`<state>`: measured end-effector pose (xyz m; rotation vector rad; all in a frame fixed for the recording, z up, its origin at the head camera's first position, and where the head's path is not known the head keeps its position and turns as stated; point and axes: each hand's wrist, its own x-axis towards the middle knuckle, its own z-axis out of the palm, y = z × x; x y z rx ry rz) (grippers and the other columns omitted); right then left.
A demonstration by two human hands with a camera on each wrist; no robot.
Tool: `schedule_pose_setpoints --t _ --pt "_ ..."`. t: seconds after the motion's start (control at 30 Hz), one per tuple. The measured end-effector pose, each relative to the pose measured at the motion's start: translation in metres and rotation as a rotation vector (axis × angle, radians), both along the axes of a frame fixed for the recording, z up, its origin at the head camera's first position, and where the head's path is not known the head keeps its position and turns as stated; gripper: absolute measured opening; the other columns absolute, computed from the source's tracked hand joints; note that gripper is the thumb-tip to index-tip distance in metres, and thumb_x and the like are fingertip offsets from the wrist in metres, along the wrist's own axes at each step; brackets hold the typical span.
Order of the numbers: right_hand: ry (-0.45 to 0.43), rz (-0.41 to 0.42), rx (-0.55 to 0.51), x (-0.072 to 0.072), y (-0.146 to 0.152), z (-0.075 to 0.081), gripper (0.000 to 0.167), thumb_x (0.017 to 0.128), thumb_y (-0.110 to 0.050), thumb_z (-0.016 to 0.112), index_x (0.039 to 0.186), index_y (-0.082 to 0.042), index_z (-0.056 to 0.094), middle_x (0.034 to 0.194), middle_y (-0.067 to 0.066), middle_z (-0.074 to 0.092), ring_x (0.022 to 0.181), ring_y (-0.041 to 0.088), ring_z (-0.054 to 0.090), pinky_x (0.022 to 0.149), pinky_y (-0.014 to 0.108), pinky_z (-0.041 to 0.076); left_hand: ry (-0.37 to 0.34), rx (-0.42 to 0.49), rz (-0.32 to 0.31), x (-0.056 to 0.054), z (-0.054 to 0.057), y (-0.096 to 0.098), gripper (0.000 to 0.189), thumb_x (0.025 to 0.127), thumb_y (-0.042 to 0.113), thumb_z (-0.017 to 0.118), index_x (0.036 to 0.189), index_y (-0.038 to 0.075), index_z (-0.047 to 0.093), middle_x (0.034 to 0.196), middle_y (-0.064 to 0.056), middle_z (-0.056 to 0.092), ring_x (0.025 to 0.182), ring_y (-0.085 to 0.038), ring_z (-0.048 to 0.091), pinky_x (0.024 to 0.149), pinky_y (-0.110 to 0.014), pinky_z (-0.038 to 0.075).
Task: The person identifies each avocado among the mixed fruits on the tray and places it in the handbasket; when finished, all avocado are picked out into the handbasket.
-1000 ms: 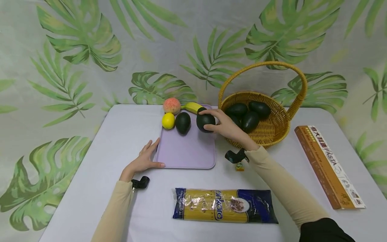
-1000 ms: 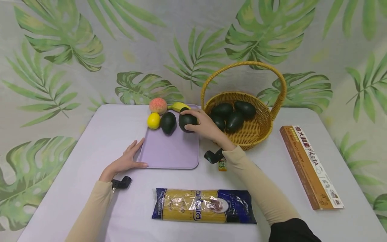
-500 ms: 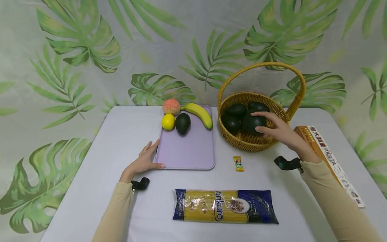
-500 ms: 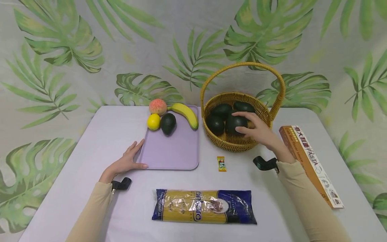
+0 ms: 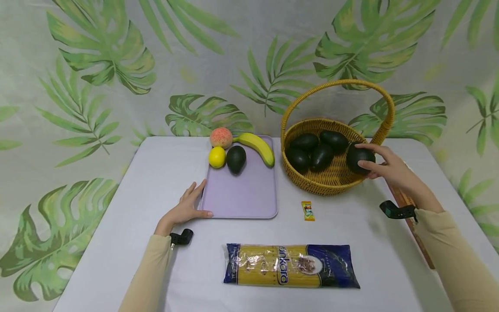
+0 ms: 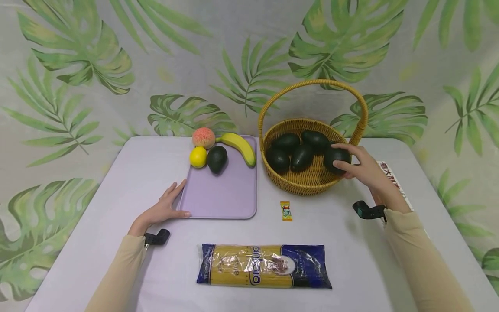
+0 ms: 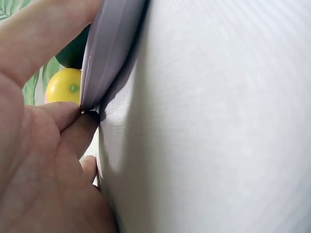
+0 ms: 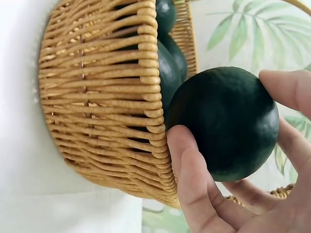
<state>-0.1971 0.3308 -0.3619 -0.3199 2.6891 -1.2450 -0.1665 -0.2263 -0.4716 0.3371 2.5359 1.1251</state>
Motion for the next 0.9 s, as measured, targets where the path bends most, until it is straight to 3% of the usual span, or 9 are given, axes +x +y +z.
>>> schedule_pose_setpoints --t 0.27,0.37,0.47,0.53,0.63,0.77,0.9 --pt "0.032 0.012 0.14 -0.01 -0.009 0.004 0.057 0.097 -0.035 0.056 0.147 -0.015 0.038 0.143 0.029 0.023 0.074 0.026 0.064 0.066 0.033 0.051 0.001 -0.005 0.0 0.0 0.0 0.0 0.109 0.077 0.039 0.08 0.155 0.011 0.008 0.156 -0.024 -0.006 0.14 -0.046 -0.009 0.101 -0.072 0.004" --pt "0.055 0.022 0.19 -0.018 -0.013 0.004 0.057 0.096 -0.035 0.058 0.145 -0.012 0.041 0.142 0.033 0.022 0.098 0.039 0.057 0.08 0.05 0.046 -0.002 -0.007 0.0 0.0 0.0 0.0 0.109 0.077 0.038 0.079 0.155 0.011 0.008 0.156 -0.024 -0.006 0.14 -0.046 -0.01 0.101 -0.072 0.003" --pt "0.095 0.028 0.238 -0.027 -0.016 -0.001 0.056 0.094 -0.032 0.061 0.142 -0.008 0.044 0.142 0.037 0.021 0.12 0.052 0.035 0.09 0.065 0.032 0.0 -0.004 -0.001 0.0 0.001 0.0 0.109 0.077 0.037 0.079 0.155 0.011 0.008 0.156 -0.024 -0.005 0.14 -0.045 -0.01 0.101 -0.072 0.002" --pt "0.1 0.026 0.273 -0.032 -0.018 -0.004 0.056 0.094 -0.033 0.062 0.141 -0.007 0.044 0.143 0.039 0.018 0.126 0.056 0.023 0.093 0.071 0.024 0.0 -0.001 -0.001 0.0 0.0 0.0 0.109 0.077 0.038 0.08 0.155 0.011 0.009 0.157 -0.024 -0.005 0.14 -0.045 -0.009 0.101 -0.072 0.002" --pt "0.092 0.019 0.347 -0.036 -0.023 -0.005 0.055 0.095 -0.032 0.061 0.141 -0.008 0.043 0.143 0.04 0.017 0.124 0.06 0.025 0.092 0.073 0.023 0.002 0.001 -0.004 0.0 0.0 0.0 0.109 0.077 0.039 0.079 0.155 0.011 0.008 0.156 -0.024 -0.005 0.14 -0.046 -0.009 0.101 -0.073 0.003" --pt "0.115 0.035 0.458 -0.036 -0.03 -0.003 0.046 0.095 -0.024 0.06 0.135 -0.005 0.05 0.136 0.041 0.027 0.118 0.058 0.033 0.086 0.073 0.03 -0.001 0.0 -0.003 -0.001 0.0 -0.001 0.11 0.076 0.041 0.079 0.155 0.011 0.008 0.156 -0.024 -0.005 0.14 -0.046 -0.009 0.101 -0.073 0.004" --pt "0.132 0.074 0.453 -0.037 -0.034 -0.004 0.04 0.093 -0.017 0.06 0.129 0.0 0.054 0.132 0.039 0.036 0.118 0.056 0.036 0.088 0.07 0.032 -0.004 -0.004 0.004 -0.001 0.0 -0.001 0.11 0.076 0.04 0.08 0.155 0.012 0.008 0.157 -0.023 -0.006 0.14 -0.045 -0.009 0.102 -0.072 0.003"
